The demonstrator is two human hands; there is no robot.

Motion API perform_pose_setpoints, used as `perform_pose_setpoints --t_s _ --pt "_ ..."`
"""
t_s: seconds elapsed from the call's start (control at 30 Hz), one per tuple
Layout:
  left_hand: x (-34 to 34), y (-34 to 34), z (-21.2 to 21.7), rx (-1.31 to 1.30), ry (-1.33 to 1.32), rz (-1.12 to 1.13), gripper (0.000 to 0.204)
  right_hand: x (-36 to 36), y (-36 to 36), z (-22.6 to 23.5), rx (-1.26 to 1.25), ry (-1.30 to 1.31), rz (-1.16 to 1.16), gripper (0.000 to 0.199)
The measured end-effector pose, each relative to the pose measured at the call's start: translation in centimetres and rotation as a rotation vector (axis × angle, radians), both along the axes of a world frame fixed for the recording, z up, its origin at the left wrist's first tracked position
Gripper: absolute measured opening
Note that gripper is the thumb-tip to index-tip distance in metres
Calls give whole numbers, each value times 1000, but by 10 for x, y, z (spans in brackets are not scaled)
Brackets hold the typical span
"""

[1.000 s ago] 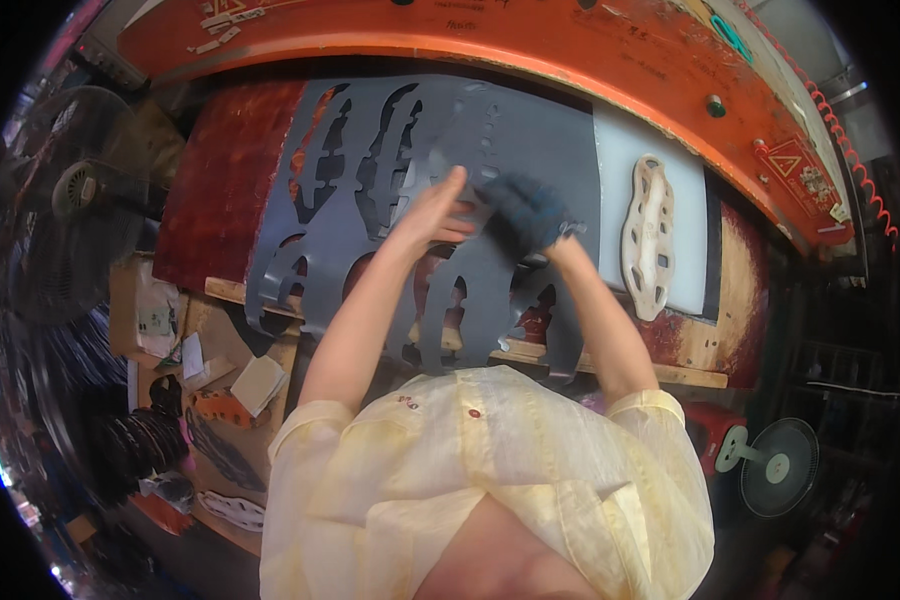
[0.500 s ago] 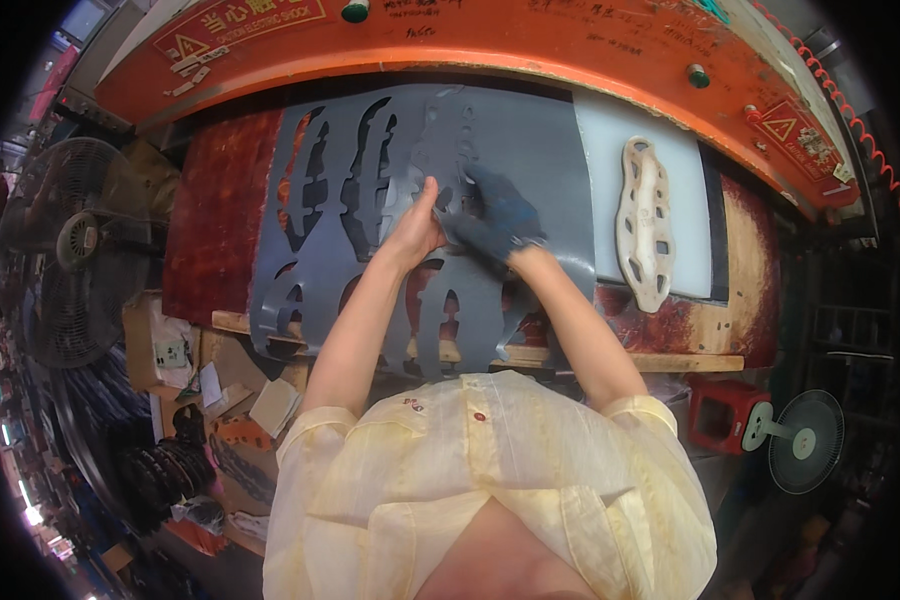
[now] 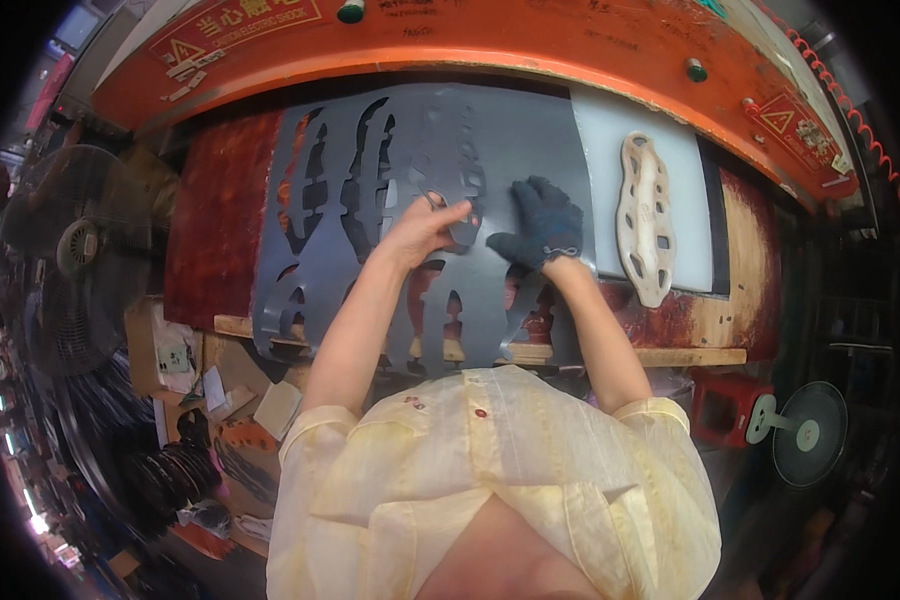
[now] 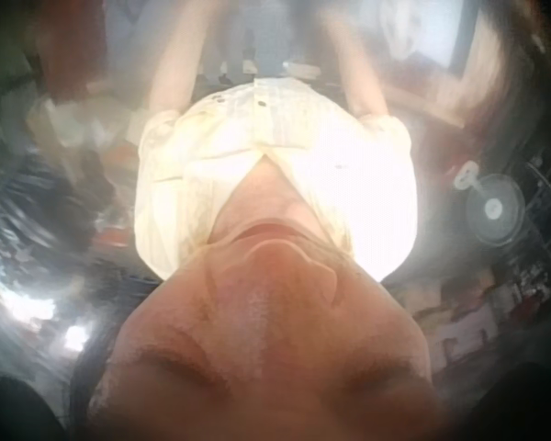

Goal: The person removes cutout pieces from a perforated sheet on a die-cutting machine. They repeatedly pull out individual cutouts by hand and place them aside, then feed the sheet back through the machine to continue removing more pieces.

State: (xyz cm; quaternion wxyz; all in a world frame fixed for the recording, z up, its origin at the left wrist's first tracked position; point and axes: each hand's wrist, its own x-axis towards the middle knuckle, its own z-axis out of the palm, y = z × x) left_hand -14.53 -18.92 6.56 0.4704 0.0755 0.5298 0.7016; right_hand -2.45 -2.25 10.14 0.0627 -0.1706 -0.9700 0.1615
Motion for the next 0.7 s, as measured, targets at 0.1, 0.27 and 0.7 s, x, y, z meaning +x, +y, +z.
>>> perform_pose_setpoints --t_s 0.1,0.27,0.7 --pt "3 7 9 -173 89 52 38 -4 -15 -13 111 -9 -45 86" --pt "-5 2 14 6 -169 52 31 -23 -31 -32 97 96 -241 79" --pt "-47 -122 98 314 -109 -25 28 -54 -11 -13 88 188 -45 33"
